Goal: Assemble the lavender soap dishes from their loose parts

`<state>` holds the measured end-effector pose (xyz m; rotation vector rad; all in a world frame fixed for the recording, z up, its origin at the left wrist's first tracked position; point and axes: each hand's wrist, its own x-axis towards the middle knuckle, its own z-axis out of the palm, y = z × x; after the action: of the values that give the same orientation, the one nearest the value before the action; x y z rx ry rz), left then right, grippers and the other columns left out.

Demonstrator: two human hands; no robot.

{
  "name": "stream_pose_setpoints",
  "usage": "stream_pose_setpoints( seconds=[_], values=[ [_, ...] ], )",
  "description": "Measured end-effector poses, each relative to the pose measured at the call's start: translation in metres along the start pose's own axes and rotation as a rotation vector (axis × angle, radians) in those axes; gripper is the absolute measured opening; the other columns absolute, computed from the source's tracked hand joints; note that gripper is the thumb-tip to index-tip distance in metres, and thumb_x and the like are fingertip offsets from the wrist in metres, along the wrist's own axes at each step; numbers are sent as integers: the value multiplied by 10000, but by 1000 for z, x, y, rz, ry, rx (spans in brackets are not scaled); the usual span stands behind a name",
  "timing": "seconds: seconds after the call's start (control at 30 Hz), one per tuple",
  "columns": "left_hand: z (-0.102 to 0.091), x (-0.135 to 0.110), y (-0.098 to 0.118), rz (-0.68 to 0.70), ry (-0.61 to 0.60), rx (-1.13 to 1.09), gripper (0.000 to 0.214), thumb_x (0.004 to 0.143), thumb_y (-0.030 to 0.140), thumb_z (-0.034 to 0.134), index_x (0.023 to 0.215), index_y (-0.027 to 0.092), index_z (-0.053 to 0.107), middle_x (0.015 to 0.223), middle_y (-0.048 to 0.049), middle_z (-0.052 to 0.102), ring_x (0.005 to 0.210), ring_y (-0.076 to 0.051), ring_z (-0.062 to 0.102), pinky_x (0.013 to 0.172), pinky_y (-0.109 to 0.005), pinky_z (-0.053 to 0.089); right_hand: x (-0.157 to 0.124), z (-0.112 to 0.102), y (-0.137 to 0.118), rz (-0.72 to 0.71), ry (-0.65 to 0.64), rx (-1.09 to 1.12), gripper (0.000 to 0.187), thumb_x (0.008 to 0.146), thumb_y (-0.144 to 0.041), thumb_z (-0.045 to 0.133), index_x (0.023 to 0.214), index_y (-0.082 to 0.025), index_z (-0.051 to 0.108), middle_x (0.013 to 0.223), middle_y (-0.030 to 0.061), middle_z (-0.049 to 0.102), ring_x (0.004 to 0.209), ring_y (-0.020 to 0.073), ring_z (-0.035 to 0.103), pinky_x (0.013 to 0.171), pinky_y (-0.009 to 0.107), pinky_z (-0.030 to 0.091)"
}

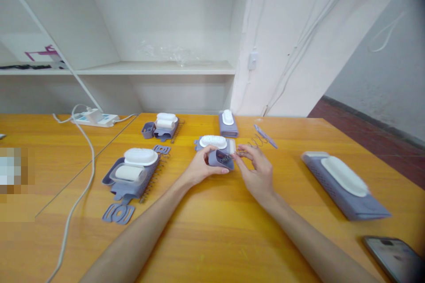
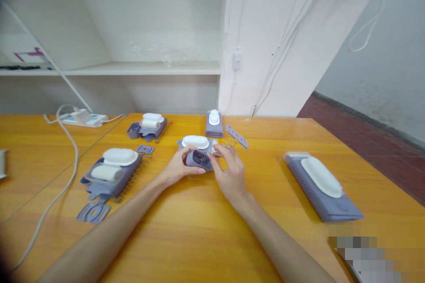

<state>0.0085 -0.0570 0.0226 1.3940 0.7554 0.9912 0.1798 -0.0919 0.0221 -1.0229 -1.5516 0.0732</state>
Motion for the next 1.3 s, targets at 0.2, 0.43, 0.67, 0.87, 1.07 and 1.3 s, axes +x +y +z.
stream_pose_setpoints(
  seconds=[0.2, 0.43, 0.67, 0.87, 1.07, 1.3],
  values=[
    [2, 0, 0, 11, 2, 18, 529, 506, 229, 834, 943, 154, 546, 911, -26, 625, 833, -156, 592, 800, -284, 442, 0, 0, -1, -57, -12, -70, 270, 819, -180, 611, 1079, -232, 565, 971, 49, 645, 827, 169, 659, 814, 342, 532],
    [3, 0, 0, 12, 12, -15, 530, 506, 237, 835, 953, 159, 563, 933, -34, 637, 856, -168, 601, 819, -294, 447, 0, -1, -2, -74, -4, -87, 244, 833, -203, 592, 1073, -243, 573, 962, 54, 646, 854, 181, 646, 829, 368, 528],
    [2, 0, -2, 15, 13, -27, 524, 509, 252, 838, 949, 163, 566, 928, -30, 649, 851, -168, 608, 818, -295, 452, 0, -1, -3, -87, 6, -89, 269, 820, -184, 609, 1079, -245, 568, 957, 49, 644, 838, 175, 649, 820, 358, 532],
    [2, 1, -3, 20, 4, -24, 538, 511, 241, 837, 967, 160, 563, 953, -40, 649, 871, -172, 608, 836, -302, 450, -2, 0, -4, -91, 11, -87, 263, 826, -181, 601, 1079, -238, 561, 957, 54, 636, 860, 178, 644, 828, 366, 530],
    [1, 1, -2, 18, 10, -19, 534, 513, 251, 835, 971, 160, 577, 941, -35, 651, 860, -172, 608, 828, -296, 453, -4, 2, -5, -91, 1, -65, 261, 829, -164, 593, 1077, -238, 564, 964, 54, 632, 867, 173, 639, 824, 361, 536],
    [1, 1, -3, 39, 37, 2, 532, 506, 280, 836, 966, 157, 599, 943, -40, 656, 865, -179, 608, 830, -297, 453, -8, 4, -4, -70, -15, -39, 261, 833, -171, 587, 1084, -240, 563, 984, 60, 628, 894, 184, 638, 830, 366, 543]
  ],
)
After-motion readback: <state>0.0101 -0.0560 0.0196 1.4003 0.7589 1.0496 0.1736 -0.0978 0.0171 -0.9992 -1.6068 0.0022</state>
